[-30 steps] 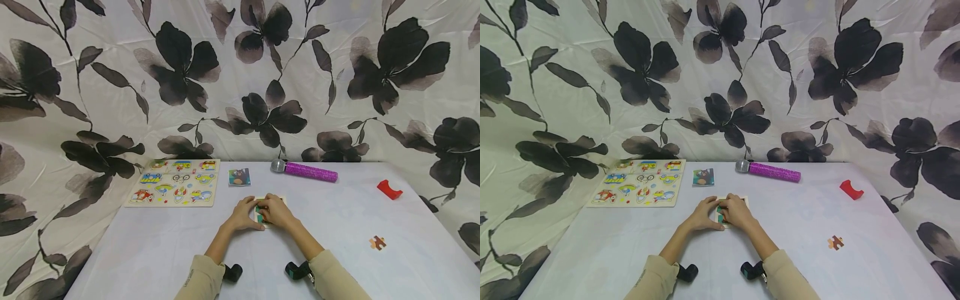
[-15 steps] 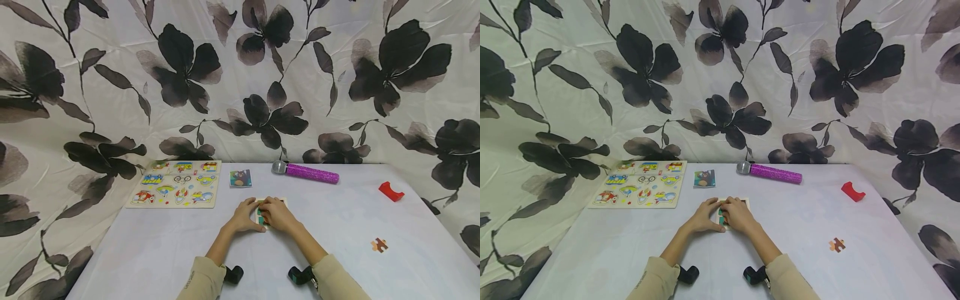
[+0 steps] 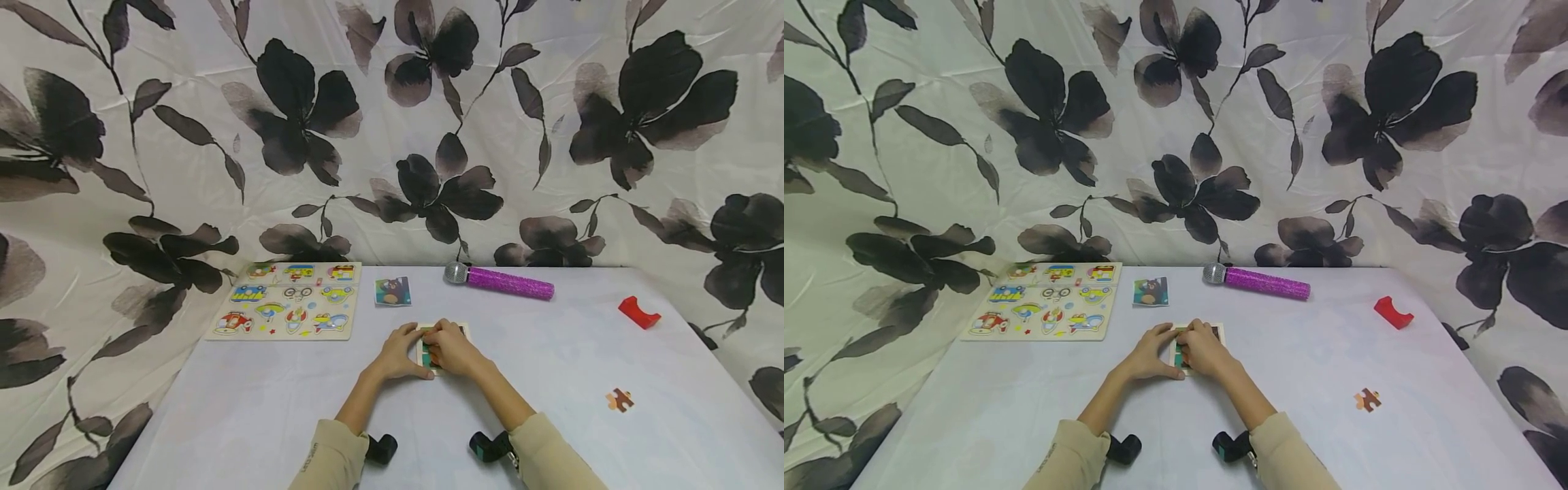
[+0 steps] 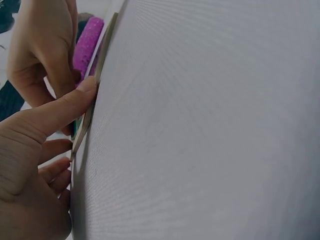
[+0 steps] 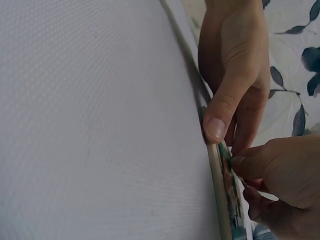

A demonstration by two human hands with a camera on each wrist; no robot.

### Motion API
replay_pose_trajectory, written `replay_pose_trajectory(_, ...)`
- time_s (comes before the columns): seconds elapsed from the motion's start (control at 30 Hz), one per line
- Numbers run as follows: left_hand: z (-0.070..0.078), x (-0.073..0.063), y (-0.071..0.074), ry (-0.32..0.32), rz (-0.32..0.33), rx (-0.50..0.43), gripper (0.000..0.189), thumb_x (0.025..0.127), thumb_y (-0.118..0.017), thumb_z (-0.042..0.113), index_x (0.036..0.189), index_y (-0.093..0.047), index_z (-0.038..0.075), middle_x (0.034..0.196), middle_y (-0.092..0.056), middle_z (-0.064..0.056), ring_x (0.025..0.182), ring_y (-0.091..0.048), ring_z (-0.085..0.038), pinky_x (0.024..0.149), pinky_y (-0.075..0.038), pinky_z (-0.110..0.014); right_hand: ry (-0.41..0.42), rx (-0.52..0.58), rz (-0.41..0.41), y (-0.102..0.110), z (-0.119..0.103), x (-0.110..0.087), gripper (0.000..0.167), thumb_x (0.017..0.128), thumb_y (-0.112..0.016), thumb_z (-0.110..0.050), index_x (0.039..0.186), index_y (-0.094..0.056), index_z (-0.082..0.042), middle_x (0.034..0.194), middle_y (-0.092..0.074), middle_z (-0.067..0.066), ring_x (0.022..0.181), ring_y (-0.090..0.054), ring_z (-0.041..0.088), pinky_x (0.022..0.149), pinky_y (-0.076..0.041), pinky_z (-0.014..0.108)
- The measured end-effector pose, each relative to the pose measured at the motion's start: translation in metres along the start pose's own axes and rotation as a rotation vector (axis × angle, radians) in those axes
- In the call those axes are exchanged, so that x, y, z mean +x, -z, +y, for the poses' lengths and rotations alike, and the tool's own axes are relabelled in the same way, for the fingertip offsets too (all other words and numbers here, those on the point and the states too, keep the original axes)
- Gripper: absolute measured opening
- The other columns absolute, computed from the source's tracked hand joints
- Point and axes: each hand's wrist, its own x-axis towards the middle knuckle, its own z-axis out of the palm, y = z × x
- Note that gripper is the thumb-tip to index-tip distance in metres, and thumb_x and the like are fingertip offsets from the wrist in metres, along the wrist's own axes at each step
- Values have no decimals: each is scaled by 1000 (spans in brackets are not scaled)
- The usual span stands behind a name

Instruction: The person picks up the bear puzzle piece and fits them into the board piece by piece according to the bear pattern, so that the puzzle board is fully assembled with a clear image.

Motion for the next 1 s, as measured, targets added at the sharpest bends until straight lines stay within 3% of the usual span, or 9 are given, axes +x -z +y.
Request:
replay_pose_trajectory(0.37,-2,0,-1,2,-1,6,89,65,-86,30,138,-44,0,146,-33,-21,132,-31,-41,106,-31,-56,14,58,-61,5,3,0,22,84,-62,4,105,-69,6,99,-60,15,91,-51,24,81,-46,39)
replay_pose_trajectory(0.7,-2,1,0,-9,4,10,90,66,-85,31,139,-44,0,146,-33,-21,132,-31,-41,106,-30,-56,88,44,-8,0,7,5,22,80,-64,6,101,-71,6,101,-63,17,92,-53,25,81,-48,40)
replay_pose_trajectory(1.0,-1,1,1,-4,-9,18,90,66,-85,32,139,-43,0,147,-32,-22,132,-31,-42,106,-30,-57,10,86,27,-1,8,8,17,78,-69,3,94,-72,5,93,-63,16,87,-57,25,79,-50,41)
